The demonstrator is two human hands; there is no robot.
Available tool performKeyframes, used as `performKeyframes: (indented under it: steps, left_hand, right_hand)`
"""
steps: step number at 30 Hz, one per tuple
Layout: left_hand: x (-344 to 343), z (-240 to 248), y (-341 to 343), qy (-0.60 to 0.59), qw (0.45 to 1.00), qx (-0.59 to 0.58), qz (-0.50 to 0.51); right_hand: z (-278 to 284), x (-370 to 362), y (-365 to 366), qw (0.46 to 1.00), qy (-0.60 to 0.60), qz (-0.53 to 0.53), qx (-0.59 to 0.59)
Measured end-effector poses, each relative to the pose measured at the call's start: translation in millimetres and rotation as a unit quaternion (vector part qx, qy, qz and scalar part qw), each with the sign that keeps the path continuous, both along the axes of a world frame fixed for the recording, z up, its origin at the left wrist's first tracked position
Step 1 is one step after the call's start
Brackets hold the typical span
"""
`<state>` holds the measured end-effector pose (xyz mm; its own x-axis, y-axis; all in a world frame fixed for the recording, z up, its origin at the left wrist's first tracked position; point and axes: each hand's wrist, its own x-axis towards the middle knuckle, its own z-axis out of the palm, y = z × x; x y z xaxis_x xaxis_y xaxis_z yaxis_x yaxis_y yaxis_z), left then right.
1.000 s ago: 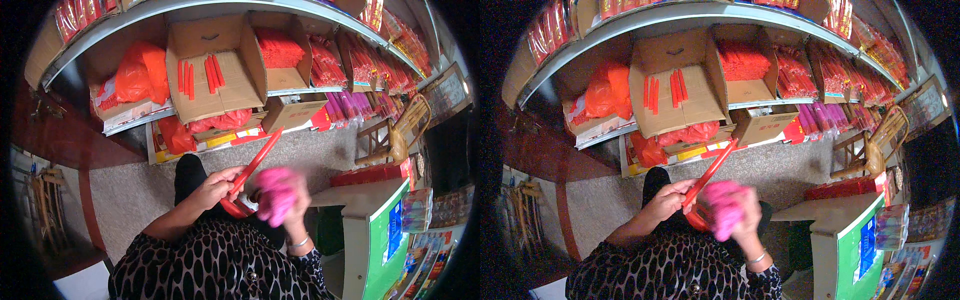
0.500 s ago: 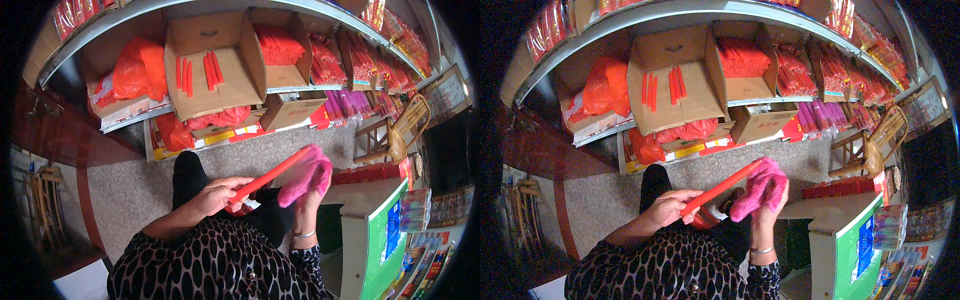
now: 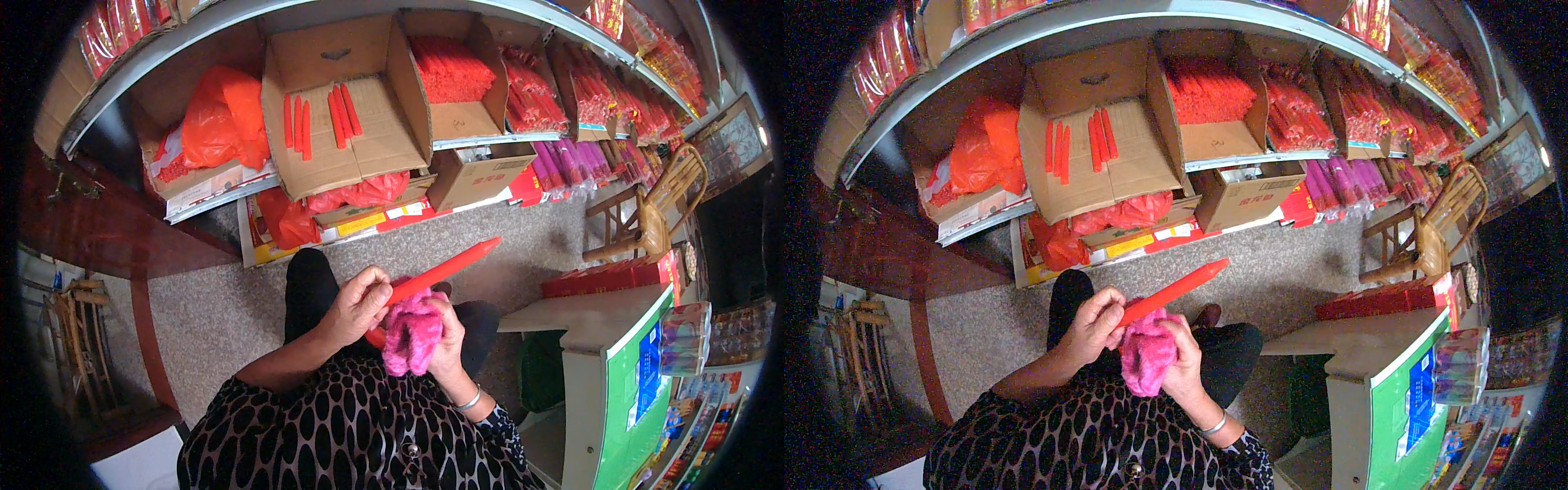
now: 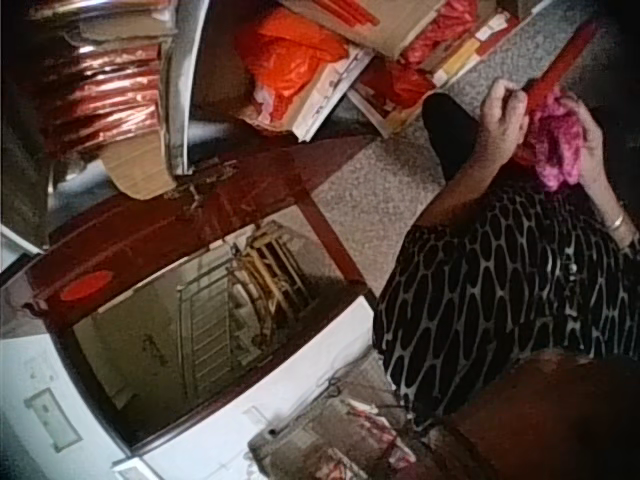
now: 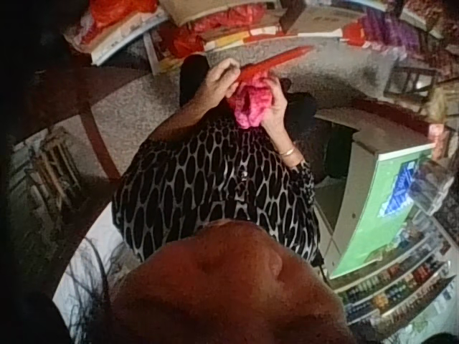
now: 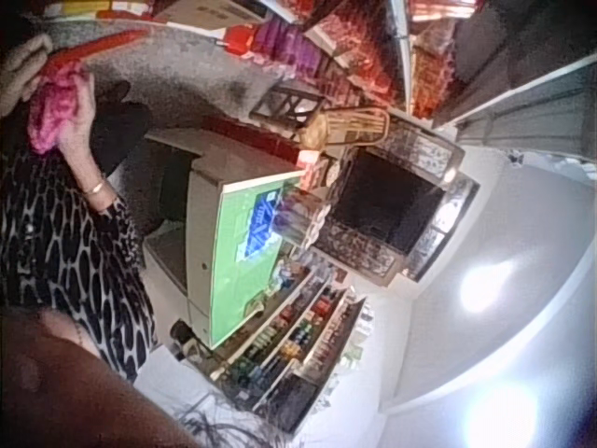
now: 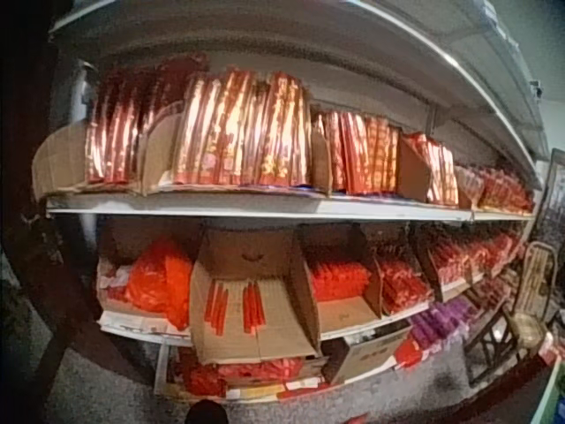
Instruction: The person picks up red candles from a cardboard box on a shelf and wipes each one by hand with a pink cloth.
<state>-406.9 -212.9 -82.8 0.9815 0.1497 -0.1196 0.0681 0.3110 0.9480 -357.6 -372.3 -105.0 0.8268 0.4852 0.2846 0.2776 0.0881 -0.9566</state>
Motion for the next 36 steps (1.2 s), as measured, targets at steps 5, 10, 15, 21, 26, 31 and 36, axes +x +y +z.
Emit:
performKeyframes:
  steps: [5,10,15,21,26,31,36]
  left_hand:
    - [-4,-12,1,0.024,0.999,-0.024,-0.017]
    - [-7,-8,-4,0.039,0.998,-0.026,-0.035]
    - [-5,-9,-4,0.038,0.996,-0.068,-0.039]
    - [1,-18,2,-0.025,0.998,0.050,-0.007]
    - [-8,0,3,0.033,0.995,-0.037,-0.083]
    - [-6,-1,2,0.022,0.995,-0.061,-0.072]
    - [3,-33,4,-0.048,0.999,0.009,0.003]
  right_hand:
    - [6,15,-8,0.994,-0.101,-0.050,-0.011]
    - [32,54,-27,0.969,0.027,-0.190,0.155]
    - [14,37,-27,0.986,-0.138,-0.090,-0.033]
    - [27,12,-10,0.965,-0.242,0.075,-0.074]
    - [38,71,-23,0.973,-0.072,-0.212,0.052]
    - [31,54,-26,0.987,-0.083,-0.140,0.007]
    - [23,8,-15,0.972,-0.144,0.171,-0.067]
